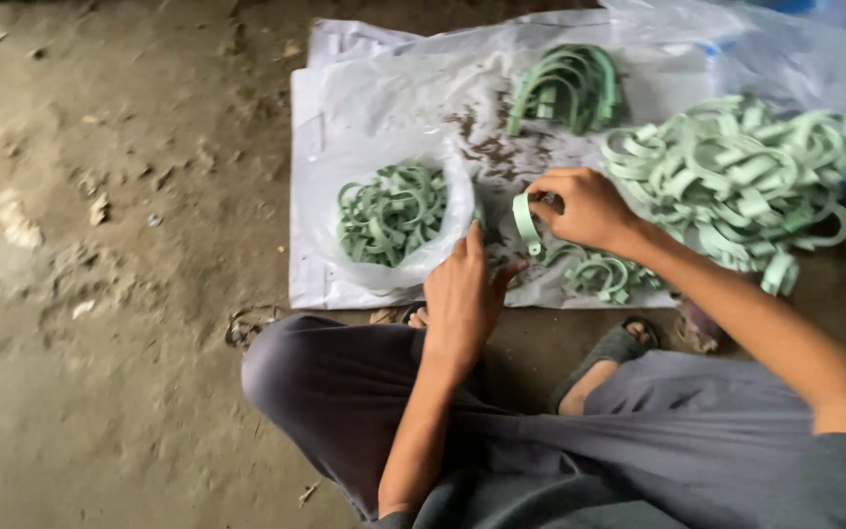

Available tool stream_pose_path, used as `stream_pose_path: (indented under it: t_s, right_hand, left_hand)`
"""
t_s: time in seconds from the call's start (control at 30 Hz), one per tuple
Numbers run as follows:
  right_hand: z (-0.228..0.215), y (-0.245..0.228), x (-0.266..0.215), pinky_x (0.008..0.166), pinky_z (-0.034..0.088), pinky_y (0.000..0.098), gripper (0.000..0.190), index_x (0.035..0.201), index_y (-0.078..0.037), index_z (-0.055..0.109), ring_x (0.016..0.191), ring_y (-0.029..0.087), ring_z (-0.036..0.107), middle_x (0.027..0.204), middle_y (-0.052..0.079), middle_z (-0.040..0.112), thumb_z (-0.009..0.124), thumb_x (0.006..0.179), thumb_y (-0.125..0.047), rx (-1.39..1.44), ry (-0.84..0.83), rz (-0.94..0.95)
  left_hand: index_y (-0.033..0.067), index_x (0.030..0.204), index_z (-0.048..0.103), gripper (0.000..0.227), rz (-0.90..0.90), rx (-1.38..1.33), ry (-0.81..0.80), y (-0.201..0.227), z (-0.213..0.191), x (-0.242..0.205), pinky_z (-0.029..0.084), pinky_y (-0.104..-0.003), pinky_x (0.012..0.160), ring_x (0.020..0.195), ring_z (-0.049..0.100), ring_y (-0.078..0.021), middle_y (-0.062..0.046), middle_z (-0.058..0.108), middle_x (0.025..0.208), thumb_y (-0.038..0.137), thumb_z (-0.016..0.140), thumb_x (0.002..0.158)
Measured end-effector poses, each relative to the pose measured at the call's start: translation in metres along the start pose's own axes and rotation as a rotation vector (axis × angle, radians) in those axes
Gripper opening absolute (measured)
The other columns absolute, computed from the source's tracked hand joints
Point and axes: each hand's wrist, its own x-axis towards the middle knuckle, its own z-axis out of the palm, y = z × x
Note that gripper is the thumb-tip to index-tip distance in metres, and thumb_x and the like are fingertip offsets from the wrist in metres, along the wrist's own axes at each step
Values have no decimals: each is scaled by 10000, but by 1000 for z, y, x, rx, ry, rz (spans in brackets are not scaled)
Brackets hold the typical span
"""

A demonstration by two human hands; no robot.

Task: The person is sorting through a pile of green plastic clips on a white sheet, cleaning them of debris, and placing them into a clear plastic bag.

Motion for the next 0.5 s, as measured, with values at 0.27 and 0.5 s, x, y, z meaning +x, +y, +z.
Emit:
stream_pose_path:
  t_s: [0.27, 0.5]
  right_hand:
    - [121, -45, 96, 820, 569, 508, 426, 1169, -60, 699, 933, 386, 720, 930, 165, 744, 754, 867, -355, 85, -153, 100]
    - [130, 74, 89, 690, 582, 407, 201, 1102, -75, 759, 791, 306, 741, 793, 104, 746, 586, 1019, -134, 209, 208, 171]
  left_hand:
    - [158, 853, 545, 161, 307, -7, 313, -3, 36, -5, 518, -388, 550, 525, 664, -303, -37, 604, 598, 254, 641, 939]
    - [146, 884, 502, 275, 478, -82, 176, -2, 35, -7, 518, -413, 652, 633, 713, -304, -71, 645, 649, 381, 497, 1025]
